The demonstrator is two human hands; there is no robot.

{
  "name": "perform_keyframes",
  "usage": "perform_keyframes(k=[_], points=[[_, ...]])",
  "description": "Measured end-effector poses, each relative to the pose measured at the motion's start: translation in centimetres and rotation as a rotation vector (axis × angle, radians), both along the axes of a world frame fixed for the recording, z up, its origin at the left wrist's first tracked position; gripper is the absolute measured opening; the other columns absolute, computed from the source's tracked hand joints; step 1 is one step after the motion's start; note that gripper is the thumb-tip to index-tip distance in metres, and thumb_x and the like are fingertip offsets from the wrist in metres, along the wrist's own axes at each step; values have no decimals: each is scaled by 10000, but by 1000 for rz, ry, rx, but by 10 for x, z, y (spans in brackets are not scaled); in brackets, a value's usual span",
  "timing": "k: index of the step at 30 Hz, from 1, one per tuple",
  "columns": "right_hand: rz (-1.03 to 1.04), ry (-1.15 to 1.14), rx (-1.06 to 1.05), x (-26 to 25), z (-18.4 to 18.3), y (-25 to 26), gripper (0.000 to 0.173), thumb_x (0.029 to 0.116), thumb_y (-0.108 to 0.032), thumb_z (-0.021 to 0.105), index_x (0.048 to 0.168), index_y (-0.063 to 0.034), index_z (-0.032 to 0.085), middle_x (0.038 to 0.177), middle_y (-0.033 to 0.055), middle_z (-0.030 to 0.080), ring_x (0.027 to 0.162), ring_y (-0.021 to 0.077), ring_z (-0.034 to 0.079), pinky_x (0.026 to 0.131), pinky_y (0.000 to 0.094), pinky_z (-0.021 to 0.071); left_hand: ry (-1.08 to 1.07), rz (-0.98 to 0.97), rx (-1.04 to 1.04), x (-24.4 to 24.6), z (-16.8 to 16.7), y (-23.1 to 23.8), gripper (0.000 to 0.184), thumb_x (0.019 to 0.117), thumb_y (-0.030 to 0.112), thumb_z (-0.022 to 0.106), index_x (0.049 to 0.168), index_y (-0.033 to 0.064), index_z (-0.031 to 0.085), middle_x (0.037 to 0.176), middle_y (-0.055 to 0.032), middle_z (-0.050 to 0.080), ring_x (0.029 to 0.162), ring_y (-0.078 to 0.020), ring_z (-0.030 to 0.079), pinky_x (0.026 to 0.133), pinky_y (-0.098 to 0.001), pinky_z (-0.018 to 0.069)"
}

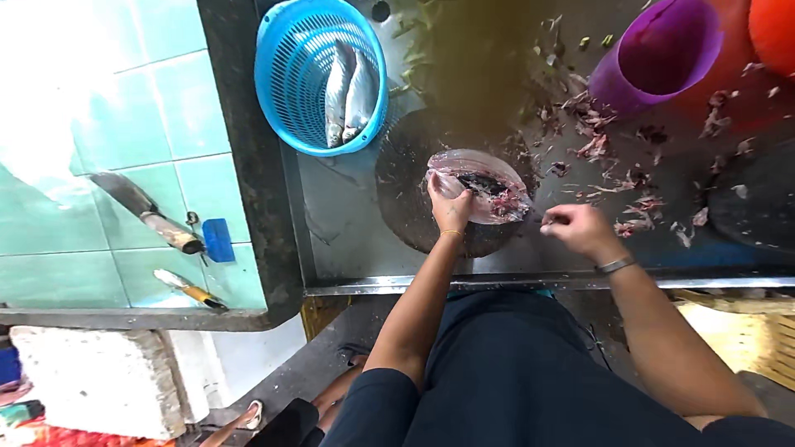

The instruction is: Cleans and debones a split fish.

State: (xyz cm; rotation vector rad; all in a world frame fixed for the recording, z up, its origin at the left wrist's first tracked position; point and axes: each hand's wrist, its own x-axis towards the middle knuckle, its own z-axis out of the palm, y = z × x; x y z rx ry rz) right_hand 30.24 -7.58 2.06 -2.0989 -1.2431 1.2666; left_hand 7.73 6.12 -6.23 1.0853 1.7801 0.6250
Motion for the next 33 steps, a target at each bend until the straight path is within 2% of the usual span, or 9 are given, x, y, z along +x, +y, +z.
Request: perform_keyframes(k=[2, 5, 10, 14, 17, 19, 24, 28, 33], points=[[-230, 73, 40, 7, -4, -7, 216, 1035, -265, 603, 1152, -87, 637, 832, 58, 601, 589, 160, 521, 531, 360, 489, 18, 37, 2, -2, 3, 2, 1025, 743, 157, 853, 1605, 150, 298, 1496, -179, 533, 1285, -360, 593, 990, -582, 538], [-22, -218, -19, -15, -4, 12, 357, 943, -344, 719, 1141, -48, 695, 930, 227, 705, 837, 432, 689, 714, 670, 538, 41, 81, 4, 5, 4, 17, 997, 772, 180, 848, 1594, 122, 286, 1443, -219, 561, 1254, -377, 607, 977, -576, 543], [97, 43, -221, -52, -40, 41, 264, 924, -324, 737, 1044, -90, 767, 991, 175, 735, 975, 373, 694, 865, 660, 521, 75, 178, -38, 14, 9, 19, 1094, 784, 180, 864, 1621, 104, 164, 1384, -252, 593, 1195, -382, 646, 957, -555, 559], [14, -39, 97, -17, -14, 5, 185, 945, -220, 709, 1092, -112, 738, 877, 147, 712, 746, 321, 679, 665, 592, 554, 98, 210, -80, 13, 10, 21, 1055, 765, 213, 898, 1568, 40, 236, 1294, -265, 630, 1162, -379, 657, 957, -544, 560], [59, -496, -33, 12, -13, 6, 537, 936, -273, 664, 1434, -92, 574, 1258, 293, 624, 1014, 515, 648, 829, 728, 479, 129, 187, -133, 17, 13, 24, 887, 788, 253, 890, 1467, 13, 373, 1197, -241, 668, 1100, -354, 680, 921, -528, 567], [23, -542, -103, 25, -27, 6, 545, 883, -203, 700, 1398, -57, 598, 1331, 318, 587, 1088, 566, 622, 853, 785, 454, 63, 214, -157, 18, 15, 17, 740, 856, 246, 819, 1420, -3, 412, 1166, -230, 667, 1064, -330, 683, 904, -508, 575], [-299, 263, -9, -22, -21, 4, 279, 1036, -234, 594, 1192, -4, 621, 906, 103, 665, 738, 183, 659, 671, 379, 592, -78, 323, -181, -1, 12, -44, 718, 979, 224, 673, 1517, -14, 263, 1308, -260, 590, 1147, -335, 643, 944, -495, 569], [-403, 1043, -372, -78, -16, -8, 663, 1013, -730, 327, 996, -166, 676, 715, -13, 675, 585, 101, 651, 543, 293, 570, 57, 233, -105, -11, 14, -60, 665, 958, 151, 619, 1516, 7, 287, 1333, -233, 604, 1194, -308, 640, 990, -476, 545], [-350, 934, -156, -92, -6, 0, 458, 1096, -471, 415, 1029, -97, 670, 705, -2, 667, 585, 98, 654, 570, 289, 596, -5, 197, -185, 1, 18, -43, 962, 826, 160, 821, 1532, 28, 182, 1301, -250, 607, 1168, -333, 655, 968, -508, 567]])
